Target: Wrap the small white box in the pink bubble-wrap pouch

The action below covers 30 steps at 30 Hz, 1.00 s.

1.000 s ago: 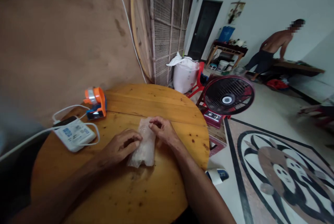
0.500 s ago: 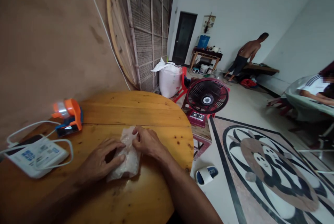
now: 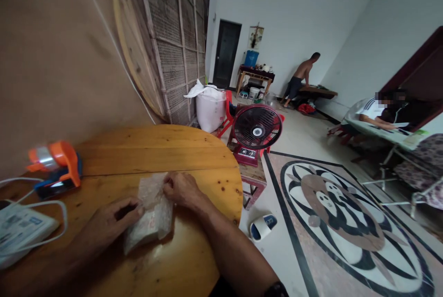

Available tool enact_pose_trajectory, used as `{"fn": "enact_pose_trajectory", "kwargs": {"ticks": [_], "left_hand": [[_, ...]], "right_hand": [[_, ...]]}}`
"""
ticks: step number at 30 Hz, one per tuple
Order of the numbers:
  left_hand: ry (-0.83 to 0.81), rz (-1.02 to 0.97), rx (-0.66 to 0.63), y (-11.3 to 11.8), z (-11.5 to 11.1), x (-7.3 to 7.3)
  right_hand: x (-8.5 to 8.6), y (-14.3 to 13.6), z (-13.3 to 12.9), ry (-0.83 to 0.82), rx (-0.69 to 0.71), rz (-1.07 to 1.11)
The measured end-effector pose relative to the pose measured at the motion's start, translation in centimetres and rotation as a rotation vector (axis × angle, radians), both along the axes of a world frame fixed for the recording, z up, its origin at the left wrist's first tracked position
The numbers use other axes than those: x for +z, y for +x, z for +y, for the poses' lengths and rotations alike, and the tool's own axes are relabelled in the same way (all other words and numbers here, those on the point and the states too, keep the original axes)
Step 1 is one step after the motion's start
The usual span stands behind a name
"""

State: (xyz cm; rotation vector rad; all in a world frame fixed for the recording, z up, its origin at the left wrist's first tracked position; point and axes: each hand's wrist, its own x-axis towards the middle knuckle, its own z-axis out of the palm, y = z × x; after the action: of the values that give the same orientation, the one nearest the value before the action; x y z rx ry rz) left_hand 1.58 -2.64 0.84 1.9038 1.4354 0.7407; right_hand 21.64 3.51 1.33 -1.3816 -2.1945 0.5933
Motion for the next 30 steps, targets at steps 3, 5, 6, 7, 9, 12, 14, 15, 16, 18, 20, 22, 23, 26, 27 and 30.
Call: {"fn": "enact_pose_trajectory", "kwargs": {"ticks": [3,5,6,7,9,12,14,15,16,18,20,22,23,26,27,30], "left_hand": [[-0.041,-0.035,0.019,-0.4,0.0,-0.1],[-0.081,-0.065,0.025,-0.7,0.1,-0.2],[-0.097,-0.075,0.021,-0.8,0.2,-0.3],[-0.109,-0.079,0.015,-0.9,0.3,-0.4],[-0.123,-0.072,0.014,-0.9,0.4,-0.4],[-0.147,-0.057,0.038,-0.8,0.4,-0.3],[-0.161,-0.053,0.052,-0.6,0.4,0.0],[-0.166,-0.051,0.061,-0.5,0.3,0.2],[-0.171,-0.052,0.066,-0.5,0.2,0.3],[-0.184,-0.056,0.075,-0.4,0.2,0.5],[-0.202,-0.073,0.074,-0.4,0.2,0.4],[-0.213,-0.092,0.078,-0.4,0.3,0.2],[-0.214,-0.099,0.087,-0.4,0.3,0.0],[-0.195,-0.114,0.124,-0.3,0.3,-0.4],[-0.186,-0.117,0.134,-0.3,0.3,-0.5],[-0.171,-0.126,0.14,-0.2,0.2,-0.5]], "right_hand": [[0.2,0.0,0.0,-0.01,0.014,-0.023],[0.3,0.1,0.0,-0.012,0.006,-0.029],[0.4,0.1,0.0,-0.011,0.001,-0.031],[0.4,0.1,0.0,-0.011,-0.002,-0.035],[0.4,0.1,0.0,-0.014,-0.008,-0.046],[0.3,0.2,0.0,-0.009,-0.005,-0.07],[0.2,0.2,0.1,-0.01,0.0,-0.082],[0.2,0.2,0.1,-0.016,0.002,-0.088],[0.1,0.2,0.1,-0.019,0.004,-0.093],[0.1,0.2,0.2,-0.015,0.004,-0.1],[0.1,0.3,0.2,-0.004,0.008,-0.1],[0.1,0.3,0.2,-0.001,0.011,-0.098],[0.2,0.3,0.2,-0.004,0.012,-0.097],[0.2,0.4,0.2,-0.013,0.005,-0.096],[0.2,0.4,0.2,-0.013,0.002,-0.094],[0.1,0.3,0.2,-0.013,-0.003,-0.081]]}}
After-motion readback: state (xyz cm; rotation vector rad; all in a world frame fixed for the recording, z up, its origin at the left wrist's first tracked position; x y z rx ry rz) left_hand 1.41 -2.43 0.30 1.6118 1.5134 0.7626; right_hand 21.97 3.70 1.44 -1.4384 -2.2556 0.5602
